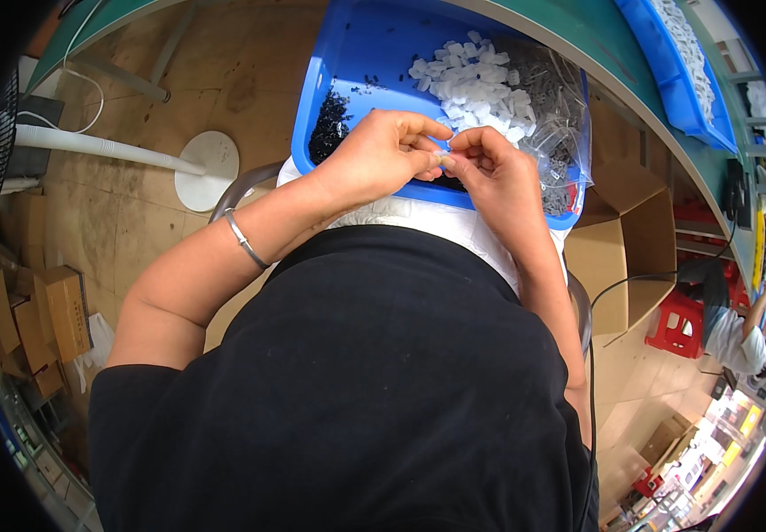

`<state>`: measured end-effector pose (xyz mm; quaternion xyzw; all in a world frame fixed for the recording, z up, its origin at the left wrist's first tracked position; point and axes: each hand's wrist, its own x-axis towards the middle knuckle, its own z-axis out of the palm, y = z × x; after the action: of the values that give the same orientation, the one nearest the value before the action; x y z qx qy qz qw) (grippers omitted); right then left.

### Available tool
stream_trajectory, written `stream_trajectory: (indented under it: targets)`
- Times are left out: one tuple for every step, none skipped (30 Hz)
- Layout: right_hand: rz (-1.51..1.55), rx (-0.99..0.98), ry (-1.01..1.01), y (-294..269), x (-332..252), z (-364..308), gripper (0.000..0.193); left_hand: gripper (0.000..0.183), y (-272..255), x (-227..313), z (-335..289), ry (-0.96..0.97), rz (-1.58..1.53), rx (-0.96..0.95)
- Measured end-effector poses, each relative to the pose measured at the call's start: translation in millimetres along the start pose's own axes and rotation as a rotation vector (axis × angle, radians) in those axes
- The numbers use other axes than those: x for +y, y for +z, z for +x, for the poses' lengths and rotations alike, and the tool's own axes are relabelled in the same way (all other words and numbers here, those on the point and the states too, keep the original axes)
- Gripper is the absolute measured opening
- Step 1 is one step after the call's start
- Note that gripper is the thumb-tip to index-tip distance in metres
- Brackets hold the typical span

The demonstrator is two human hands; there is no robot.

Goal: The person assembles components by picking up white plastic parts and small black pieces from a tray, fitting them together by hand, and placing the assembled pieces into a separate tray.

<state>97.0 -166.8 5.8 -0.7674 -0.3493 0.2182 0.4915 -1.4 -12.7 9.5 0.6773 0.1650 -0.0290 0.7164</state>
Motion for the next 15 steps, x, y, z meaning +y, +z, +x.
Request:
stream_trajectory:
  targets:
    - [-0.013,-0.001,-0.003,0,-1,0,0.013,0.035,0,1,0,-0.012,-0.027,0.015]
    - [-0.026,-0.001,-0.006,0,-2,-1,0.013,0.035,0,0,0,-0.012,-0.026,0.015]
    - [-0.025,-0.001,-0.006,0,0,-1,0.013,0.035,-1,-2,2,-0.039,-0.072,0.024]
    - [0.054,-0.01,0.026,0,3,-1,0.014,0.036,-1,-2,3,-0.064,-0.117,0.031]
    - [0.133,-0.019,0.059,-1,5,-1,0.015,0.036,-2,-2,3,-0.063,-0.116,0.031]
    - [0.133,-0.018,0.058,-2,6,0,0.015,0.037,-2,-2,4,-0.069,-0.125,0.029]
    - [0.195,-0.028,0.096,-4,6,0,0.015,0.037,-3,-2,4,-0.075,-0.134,0.028]
    - [0.257,-0.038,0.135,-4,6,0,0.014,0.037,-2,-3,4,-0.074,-0.134,0.028]
    - [0.256,-0.038,0.134,-4,5,0,0.014,0.037,-2,-3,4,-0.074,-0.129,0.029]
    - [0.259,-0.039,0.143,-5,4,1,0.013,0.037,-2,-4,5,-0.073,-0.124,0.032]
    - [0.262,-0.04,0.152,-5,3,1,0.012,0.037,-2,-3,5,-0.071,-0.124,0.031]
    - [0.262,-0.039,0.15,-6,2,0,0.012,0.036,-2,-3,5,-0.074,-0.117,0.028]
    - [0.265,-0.035,0.15,-7,2,0,0.012,0.036,-3,-3,6,-0.076,-0.11,0.027]
    - [0.269,-0.032,0.15,-9,2,0,0.012,0.036,-4,-2,6,-0.074,-0.11,0.028]
    - [0.266,-0.004,0.089,-17,-3,0,0.011,0.035,-5,0,7,-0.025,-0.102,0.039]
